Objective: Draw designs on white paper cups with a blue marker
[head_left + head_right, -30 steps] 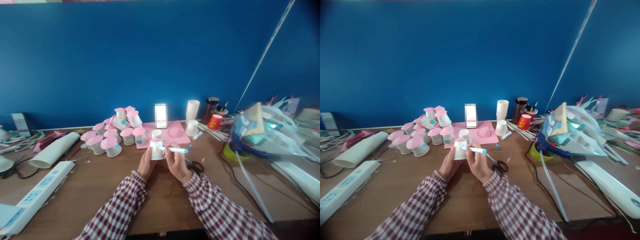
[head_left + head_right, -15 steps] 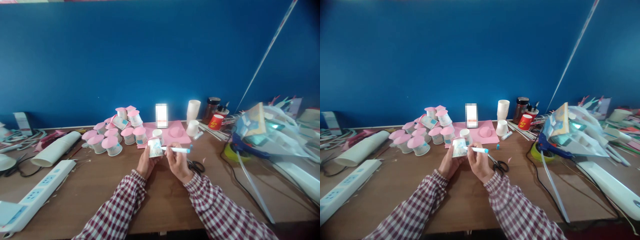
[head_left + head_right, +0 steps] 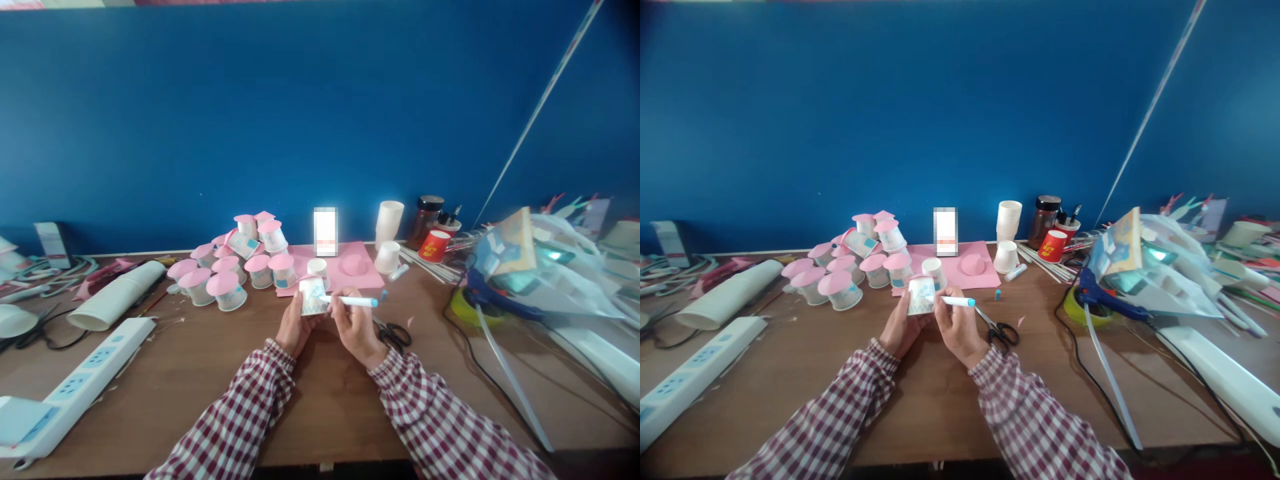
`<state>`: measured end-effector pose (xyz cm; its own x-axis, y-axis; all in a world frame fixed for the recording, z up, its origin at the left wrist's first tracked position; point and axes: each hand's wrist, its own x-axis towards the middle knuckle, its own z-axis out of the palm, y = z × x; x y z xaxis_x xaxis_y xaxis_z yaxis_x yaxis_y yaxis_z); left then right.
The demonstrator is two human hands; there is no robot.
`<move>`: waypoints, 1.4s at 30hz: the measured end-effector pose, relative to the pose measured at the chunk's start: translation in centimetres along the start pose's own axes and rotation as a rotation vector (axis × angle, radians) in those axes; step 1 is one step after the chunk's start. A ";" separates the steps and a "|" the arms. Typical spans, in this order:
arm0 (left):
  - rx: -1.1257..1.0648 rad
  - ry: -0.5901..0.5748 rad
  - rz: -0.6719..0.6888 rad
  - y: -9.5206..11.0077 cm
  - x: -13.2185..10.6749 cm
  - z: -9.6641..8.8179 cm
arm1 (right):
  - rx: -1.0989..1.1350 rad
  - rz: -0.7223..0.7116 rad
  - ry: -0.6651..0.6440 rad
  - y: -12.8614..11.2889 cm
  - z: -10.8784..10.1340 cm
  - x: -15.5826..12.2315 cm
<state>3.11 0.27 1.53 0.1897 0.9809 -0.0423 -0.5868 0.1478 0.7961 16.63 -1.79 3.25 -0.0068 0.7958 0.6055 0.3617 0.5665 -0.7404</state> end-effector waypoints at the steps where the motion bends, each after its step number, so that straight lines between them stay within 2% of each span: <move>1: 0.002 0.001 0.000 -0.1 0.0 0.0 | 0.003 0.002 -0.002 0.0 0.0 0.0; 42: 0.030 -0.018 0.026 -0.3 0.2 -0.1 | -0.029 0.002 -0.005 -0.6 -0.1 0.3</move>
<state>3.23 0.42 1.18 0.1888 0.9820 -0.0103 -0.5683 0.1178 0.8144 16.50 -1.92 3.84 -0.0107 0.7983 0.6022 0.3889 0.5581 -0.7330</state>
